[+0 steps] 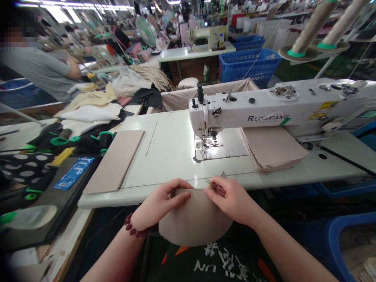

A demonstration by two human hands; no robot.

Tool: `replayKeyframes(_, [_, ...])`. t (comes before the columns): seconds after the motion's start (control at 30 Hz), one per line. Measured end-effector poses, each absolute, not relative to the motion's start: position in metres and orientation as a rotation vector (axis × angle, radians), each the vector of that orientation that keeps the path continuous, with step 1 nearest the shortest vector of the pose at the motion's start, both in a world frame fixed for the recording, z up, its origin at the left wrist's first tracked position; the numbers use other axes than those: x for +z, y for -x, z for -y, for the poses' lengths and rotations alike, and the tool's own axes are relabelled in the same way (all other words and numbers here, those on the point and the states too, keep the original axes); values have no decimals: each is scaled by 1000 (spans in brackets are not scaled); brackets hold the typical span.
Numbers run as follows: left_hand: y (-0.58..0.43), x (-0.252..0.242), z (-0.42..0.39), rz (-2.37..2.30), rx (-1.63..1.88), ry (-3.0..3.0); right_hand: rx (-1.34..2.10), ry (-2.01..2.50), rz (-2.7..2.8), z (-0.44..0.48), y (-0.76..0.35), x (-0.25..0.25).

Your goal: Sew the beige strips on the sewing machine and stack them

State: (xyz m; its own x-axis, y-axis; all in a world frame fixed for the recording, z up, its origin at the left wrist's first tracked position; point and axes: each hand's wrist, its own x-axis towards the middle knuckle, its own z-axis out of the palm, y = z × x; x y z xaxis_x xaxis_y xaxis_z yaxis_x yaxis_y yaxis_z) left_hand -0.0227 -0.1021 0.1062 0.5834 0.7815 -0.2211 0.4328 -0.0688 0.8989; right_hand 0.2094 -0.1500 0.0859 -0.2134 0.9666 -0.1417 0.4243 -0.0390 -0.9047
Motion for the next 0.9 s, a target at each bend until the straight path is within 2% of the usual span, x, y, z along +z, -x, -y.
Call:
replayKeyframes(0.23, [48, 115, 89, -1089, 339, -1719, 1317, 1398, 1491, 148, -233, 101])
replayKeyframes(0.7, [60, 111, 92, -1084, 447, -1284, 1306, 1376, 1432, 155, -239, 106])
replayKeyframes(0.9, [69, 121, 87, -1109, 509, -1611, 1188, 1379, 1440, 150, -226, 103])
